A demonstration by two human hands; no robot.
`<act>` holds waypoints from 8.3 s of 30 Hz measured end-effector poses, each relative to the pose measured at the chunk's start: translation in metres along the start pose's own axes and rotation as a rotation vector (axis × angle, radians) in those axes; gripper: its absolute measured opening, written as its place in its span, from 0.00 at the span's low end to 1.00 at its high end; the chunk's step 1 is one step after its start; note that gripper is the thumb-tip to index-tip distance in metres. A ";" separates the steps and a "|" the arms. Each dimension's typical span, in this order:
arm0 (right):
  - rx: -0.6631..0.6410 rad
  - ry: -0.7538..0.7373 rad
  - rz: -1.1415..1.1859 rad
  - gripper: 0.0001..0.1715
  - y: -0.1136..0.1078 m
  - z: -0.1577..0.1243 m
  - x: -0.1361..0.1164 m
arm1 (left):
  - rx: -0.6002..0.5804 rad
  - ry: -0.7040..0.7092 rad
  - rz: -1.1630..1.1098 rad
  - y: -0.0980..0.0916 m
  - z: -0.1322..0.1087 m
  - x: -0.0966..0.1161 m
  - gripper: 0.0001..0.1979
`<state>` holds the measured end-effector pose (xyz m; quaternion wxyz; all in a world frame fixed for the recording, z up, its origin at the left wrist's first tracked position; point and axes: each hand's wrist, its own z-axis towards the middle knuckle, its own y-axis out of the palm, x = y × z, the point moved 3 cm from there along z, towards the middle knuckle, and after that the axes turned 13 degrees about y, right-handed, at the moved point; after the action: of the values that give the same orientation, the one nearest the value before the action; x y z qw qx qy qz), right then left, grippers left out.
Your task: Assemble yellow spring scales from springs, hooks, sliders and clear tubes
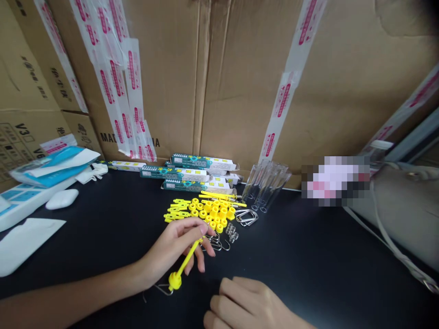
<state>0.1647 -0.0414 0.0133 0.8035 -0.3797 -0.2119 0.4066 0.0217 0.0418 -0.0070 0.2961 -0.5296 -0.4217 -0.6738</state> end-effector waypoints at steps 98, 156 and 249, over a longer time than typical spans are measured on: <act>-0.281 0.360 -0.145 0.07 0.048 0.054 0.019 | 0.239 0.361 0.361 -0.041 0.006 0.028 0.16; -0.048 1.270 1.717 0.14 0.016 -0.011 0.055 | -0.011 0.696 1.042 0.001 -0.011 0.012 0.07; 0.019 1.180 1.026 0.10 0.015 -0.012 0.054 | -0.048 0.658 1.056 0.002 -0.009 0.010 0.08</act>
<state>0.1967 0.0032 -0.0045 0.4981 -0.5768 0.4559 0.4597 0.0168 0.0335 0.0023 0.6917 -0.4378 0.0258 -0.5737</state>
